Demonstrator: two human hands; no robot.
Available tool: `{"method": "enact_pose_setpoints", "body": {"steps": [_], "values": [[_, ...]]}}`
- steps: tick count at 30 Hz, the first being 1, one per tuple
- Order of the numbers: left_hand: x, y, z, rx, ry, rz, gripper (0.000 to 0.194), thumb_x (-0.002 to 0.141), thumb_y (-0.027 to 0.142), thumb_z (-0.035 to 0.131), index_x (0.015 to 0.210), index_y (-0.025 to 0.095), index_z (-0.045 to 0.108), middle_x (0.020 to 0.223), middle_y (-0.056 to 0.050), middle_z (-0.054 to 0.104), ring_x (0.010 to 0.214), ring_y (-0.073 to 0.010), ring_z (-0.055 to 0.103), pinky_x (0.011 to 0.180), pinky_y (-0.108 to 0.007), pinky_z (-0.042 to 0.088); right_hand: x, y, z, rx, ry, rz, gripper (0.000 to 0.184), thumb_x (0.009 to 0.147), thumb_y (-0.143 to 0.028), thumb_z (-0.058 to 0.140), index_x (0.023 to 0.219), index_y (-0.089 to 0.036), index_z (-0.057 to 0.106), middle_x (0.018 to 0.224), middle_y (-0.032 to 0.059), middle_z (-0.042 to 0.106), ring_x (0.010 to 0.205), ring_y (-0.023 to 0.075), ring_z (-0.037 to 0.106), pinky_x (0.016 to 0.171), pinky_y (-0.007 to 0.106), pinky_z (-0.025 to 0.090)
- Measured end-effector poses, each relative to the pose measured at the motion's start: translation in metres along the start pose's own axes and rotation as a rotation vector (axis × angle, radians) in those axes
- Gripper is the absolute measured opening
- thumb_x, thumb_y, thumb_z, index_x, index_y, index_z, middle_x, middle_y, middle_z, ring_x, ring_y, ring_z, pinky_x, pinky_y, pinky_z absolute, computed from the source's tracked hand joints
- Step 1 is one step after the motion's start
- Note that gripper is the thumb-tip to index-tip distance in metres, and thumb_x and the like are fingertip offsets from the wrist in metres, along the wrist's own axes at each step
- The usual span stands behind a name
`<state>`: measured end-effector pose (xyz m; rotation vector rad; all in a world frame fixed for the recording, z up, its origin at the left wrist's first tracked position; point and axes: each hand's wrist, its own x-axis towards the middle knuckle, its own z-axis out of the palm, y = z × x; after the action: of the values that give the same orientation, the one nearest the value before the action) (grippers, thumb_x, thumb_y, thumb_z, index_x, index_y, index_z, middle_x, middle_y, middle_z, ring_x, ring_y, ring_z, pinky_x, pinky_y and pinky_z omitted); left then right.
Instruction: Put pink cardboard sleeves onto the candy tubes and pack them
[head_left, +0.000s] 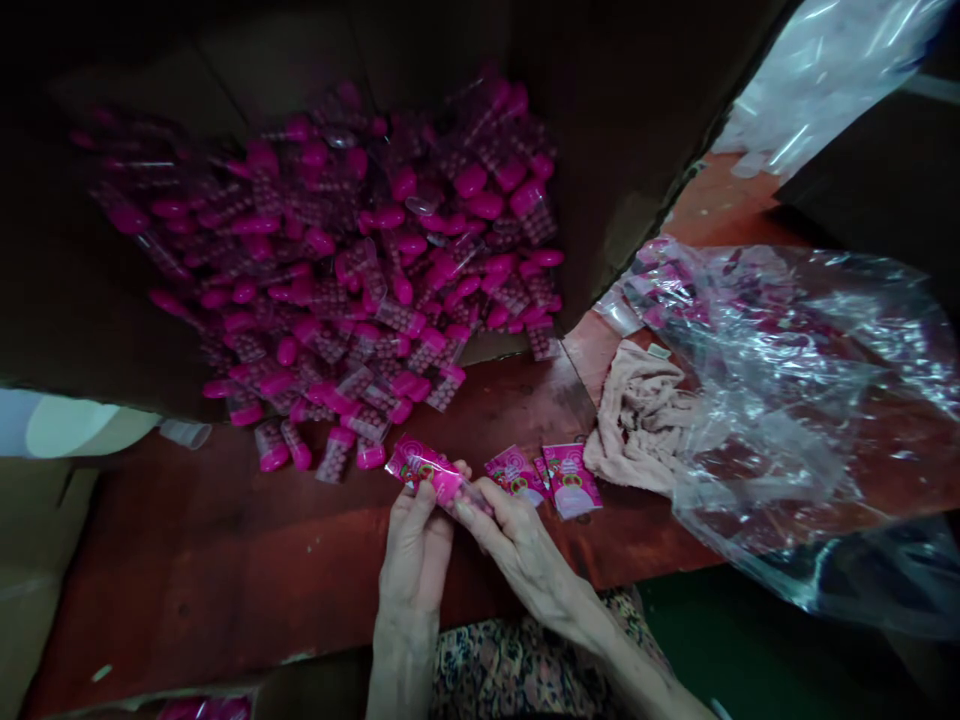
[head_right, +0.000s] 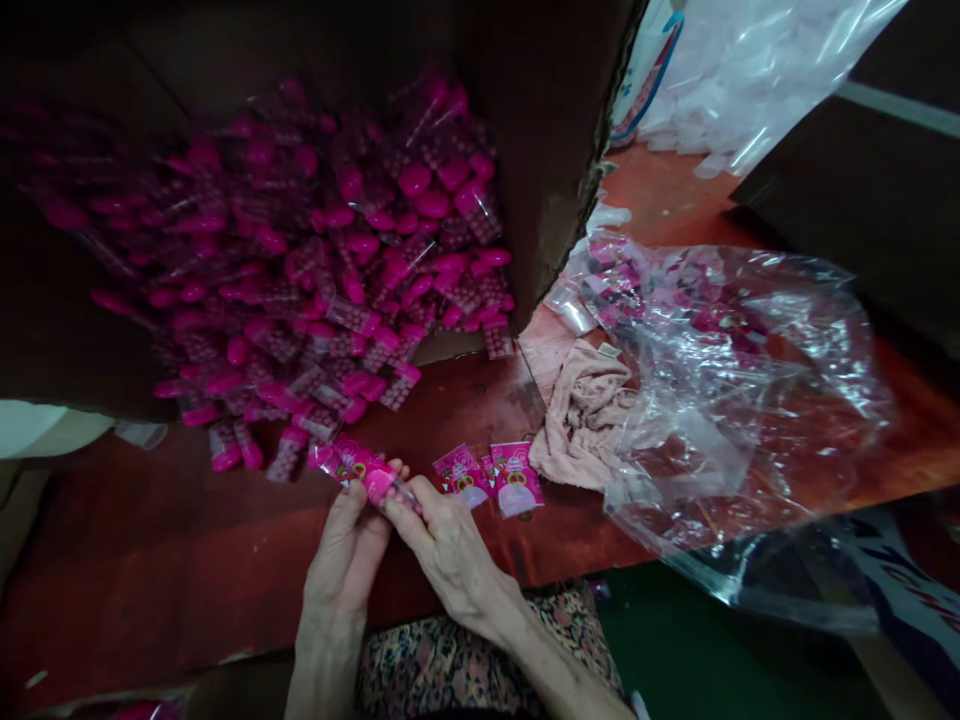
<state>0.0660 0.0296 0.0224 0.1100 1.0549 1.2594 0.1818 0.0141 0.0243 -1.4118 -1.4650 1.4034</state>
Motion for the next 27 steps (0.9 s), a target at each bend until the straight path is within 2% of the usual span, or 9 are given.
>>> {"method": "enact_pose_setpoints", "body": {"steps": [3, 8, 12, 14, 19, 24, 27], "values": [[-0.001, 0.001, 0.002, 0.003, -0.033, -0.001, 0.032, 0.055, 0.031, 0.081, 0.080, 0.013, 0.071, 0.083, -0.010, 0.073, 0.087, -0.0244, 0.067, 0.089, -0.039, 0.047, 0.003, 0.001, 0.001, 0.021, -0.031, -0.030, 0.027, 0.092, -0.041, 0.040, 0.080, -0.020, 0.052, 0.068, -0.0034, 0.052, 0.060, 0.0105, 0.047, 0.054, 0.021, 0.036], [0.000, -0.001, 0.004, 0.045, -0.042, 0.000, 0.026, 0.061, 0.024, 0.077, 0.085, 0.015, 0.070, 0.078, -0.009, 0.074, 0.096, -0.0266, 0.064, 0.094, -0.044, 0.042, 0.006, 0.008, 0.009, -0.145, 0.076, -0.056, 0.024, 0.091, -0.035, 0.038, 0.082, -0.018, 0.052, 0.062, -0.0008, 0.053, 0.050, 0.0120, 0.048, 0.049, 0.023, 0.031], [0.000, -0.003, 0.000, -0.009, -0.073, -0.048, 0.038, 0.065, 0.044, 0.072, 0.088, 0.014, 0.070, 0.085, -0.011, 0.073, 0.103, -0.0284, 0.061, 0.097, -0.044, 0.039, 0.008, 0.006, 0.011, -0.097, 0.051, -0.063, 0.023, 0.092, -0.035, 0.038, 0.086, -0.019, 0.053, 0.065, -0.0002, 0.057, 0.053, 0.0125, 0.051, 0.050, 0.023, 0.034], [-0.001, -0.004, 0.000, -0.001, -0.080, -0.039, 0.041, 0.065, 0.048, 0.070, 0.087, 0.013, 0.070, 0.088, -0.012, 0.073, 0.104, -0.0285, 0.060, 0.097, -0.042, 0.039, 0.008, 0.005, 0.011, -0.038, 0.037, -0.064, 0.022, 0.093, -0.034, 0.038, 0.085, -0.019, 0.053, 0.066, -0.0012, 0.059, 0.054, 0.0114, 0.052, 0.051, 0.022, 0.035], [-0.004, -0.004, 0.006, 0.119, -0.063, -0.013, 0.017, 0.072, 0.029, 0.069, 0.080, 0.014, 0.071, 0.083, -0.010, 0.073, 0.099, -0.0252, 0.063, 0.094, -0.040, 0.042, 0.005, 0.008, 0.014, -0.058, 0.068, -0.071, 0.017, 0.092, -0.030, 0.041, 0.086, -0.019, 0.052, 0.066, -0.0016, 0.057, 0.053, 0.0113, 0.050, 0.052, 0.023, 0.033], [-0.003, 0.000, 0.008, 0.162, -0.148, -0.031, 0.020, 0.068, 0.025, 0.072, 0.084, 0.013, 0.072, 0.084, -0.011, 0.073, 0.097, -0.0258, 0.063, 0.090, -0.039, 0.044, 0.006, 0.011, 0.013, -0.058, 0.081, -0.094, 0.019, 0.093, -0.031, 0.036, 0.085, -0.020, 0.049, 0.065, -0.0012, 0.055, 0.052, 0.0120, 0.050, 0.050, 0.024, 0.032], [-0.002, -0.001, 0.007, 0.132, -0.156, -0.043, 0.020, 0.070, 0.026, 0.070, 0.085, 0.013, 0.072, 0.087, -0.011, 0.073, 0.096, -0.0252, 0.063, 0.089, -0.039, 0.045, 0.007, 0.009, 0.009, -0.032, 0.070, -0.102, 0.018, 0.093, -0.031, 0.038, 0.082, -0.021, 0.048, 0.069, -0.0013, 0.056, 0.057, 0.0119, 0.051, 0.054, 0.024, 0.035]]}}
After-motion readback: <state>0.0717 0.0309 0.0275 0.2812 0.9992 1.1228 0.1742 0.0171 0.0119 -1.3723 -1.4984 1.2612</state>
